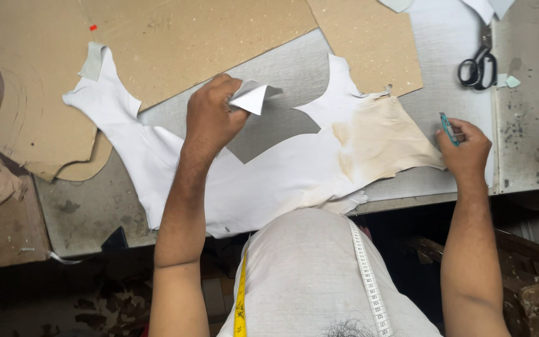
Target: The person places paper patterns on a white fabric, traces the outlines with a utility knife, and cuts the fabric to shape. They then remove the cut pieces and reposition the patterns for additional cuts.
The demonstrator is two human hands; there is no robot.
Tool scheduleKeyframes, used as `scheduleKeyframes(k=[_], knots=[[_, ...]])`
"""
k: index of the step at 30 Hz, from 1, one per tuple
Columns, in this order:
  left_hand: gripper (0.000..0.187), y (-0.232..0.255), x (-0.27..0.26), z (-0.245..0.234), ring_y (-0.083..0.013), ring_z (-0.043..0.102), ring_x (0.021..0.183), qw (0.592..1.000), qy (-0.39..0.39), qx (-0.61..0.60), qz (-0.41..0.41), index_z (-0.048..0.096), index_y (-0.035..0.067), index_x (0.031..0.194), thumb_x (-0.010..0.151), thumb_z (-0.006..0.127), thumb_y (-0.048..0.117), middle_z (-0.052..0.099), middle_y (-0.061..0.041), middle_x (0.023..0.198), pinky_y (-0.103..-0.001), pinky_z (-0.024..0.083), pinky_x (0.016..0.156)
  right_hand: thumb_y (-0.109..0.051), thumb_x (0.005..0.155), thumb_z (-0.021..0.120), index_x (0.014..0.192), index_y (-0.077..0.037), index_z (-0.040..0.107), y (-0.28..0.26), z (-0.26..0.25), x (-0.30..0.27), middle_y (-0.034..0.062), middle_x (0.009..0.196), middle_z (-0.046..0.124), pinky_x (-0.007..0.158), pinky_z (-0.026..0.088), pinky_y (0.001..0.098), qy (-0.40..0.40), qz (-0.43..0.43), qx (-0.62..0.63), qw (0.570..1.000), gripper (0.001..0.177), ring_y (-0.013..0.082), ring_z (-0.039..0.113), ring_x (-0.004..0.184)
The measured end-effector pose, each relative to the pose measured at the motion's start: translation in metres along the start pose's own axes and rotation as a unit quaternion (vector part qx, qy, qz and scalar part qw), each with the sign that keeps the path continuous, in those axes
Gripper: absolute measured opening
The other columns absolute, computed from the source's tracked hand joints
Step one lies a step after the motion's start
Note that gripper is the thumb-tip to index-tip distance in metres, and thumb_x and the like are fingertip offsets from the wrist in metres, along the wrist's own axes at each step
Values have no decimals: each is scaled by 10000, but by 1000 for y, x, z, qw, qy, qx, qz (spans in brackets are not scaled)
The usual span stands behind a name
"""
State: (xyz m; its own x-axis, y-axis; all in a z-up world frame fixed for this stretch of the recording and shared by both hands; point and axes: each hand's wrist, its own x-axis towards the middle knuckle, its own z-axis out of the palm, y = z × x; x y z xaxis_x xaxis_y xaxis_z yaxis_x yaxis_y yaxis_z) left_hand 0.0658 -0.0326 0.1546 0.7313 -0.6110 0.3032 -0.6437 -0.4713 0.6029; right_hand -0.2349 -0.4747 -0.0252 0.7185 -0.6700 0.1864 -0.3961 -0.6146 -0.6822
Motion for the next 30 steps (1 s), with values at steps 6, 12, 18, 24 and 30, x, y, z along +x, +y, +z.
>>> scheduleKeyframes(k=[6, 12, 18, 24, 30], knots=[[206, 45, 4, 28, -179, 760, 817, 993, -83, -77, 15, 771, 108, 1004, 801, 806, 108, 777, -50, 911, -341, 603, 717, -126, 970, 842, 1315, -32, 718, -10, -15, 47, 191, 1209, 700, 984, 543, 454, 74, -88, -98, 988, 379, 281, 652, 1091], [199, 103, 5, 74, -173, 765, 749, 972, -146, -181, 24, 782, 73, 995, 798, 778, 102, 791, -71, 867, -339, 597, 693, -633, 844, 795, 1594, -96, 405, -107, 22, 22, 131, 1612, 484, 1311, 275, 491, -175, -170, 386, 890, 1002, 263, 414, 1543], [160, 114, 19, 124, -102, 710, 746, 942, -74, -311, -99, 754, 42, 1061, 940, 705, 134, 767, -63, 839, -275, 580, 630, -82, 930, 844, 1295, 40, 654, -119, 37, -3, 143, 1204, 709, 1000, 574, 360, -227, 18, 548, 805, 430, 198, 672, 1110], [201, 107, 29, 209, -75, 706, 777, 881, -74, -436, -168, 723, 8, 1102, 972, 705, 160, 758, -65, 882, -249, 600, 668, -18, 857, 790, 1280, 17, 661, -74, -28, -1, 134, 1157, 744, 901, 619, 305, -153, 95, 425, 887, 444, 159, 718, 1016], [235, 136, 36, 298, -63, 674, 755, 868, -165, -451, -126, 736, -7, 1130, 961, 749, 156, 760, -69, 875, -232, 566, 661, 20, 841, 786, 1309, 28, 639, -13, -85, -6, 138, 1199, 720, 940, 599, 305, -101, 91, 423, 896, 491, 160, 700, 1067]])
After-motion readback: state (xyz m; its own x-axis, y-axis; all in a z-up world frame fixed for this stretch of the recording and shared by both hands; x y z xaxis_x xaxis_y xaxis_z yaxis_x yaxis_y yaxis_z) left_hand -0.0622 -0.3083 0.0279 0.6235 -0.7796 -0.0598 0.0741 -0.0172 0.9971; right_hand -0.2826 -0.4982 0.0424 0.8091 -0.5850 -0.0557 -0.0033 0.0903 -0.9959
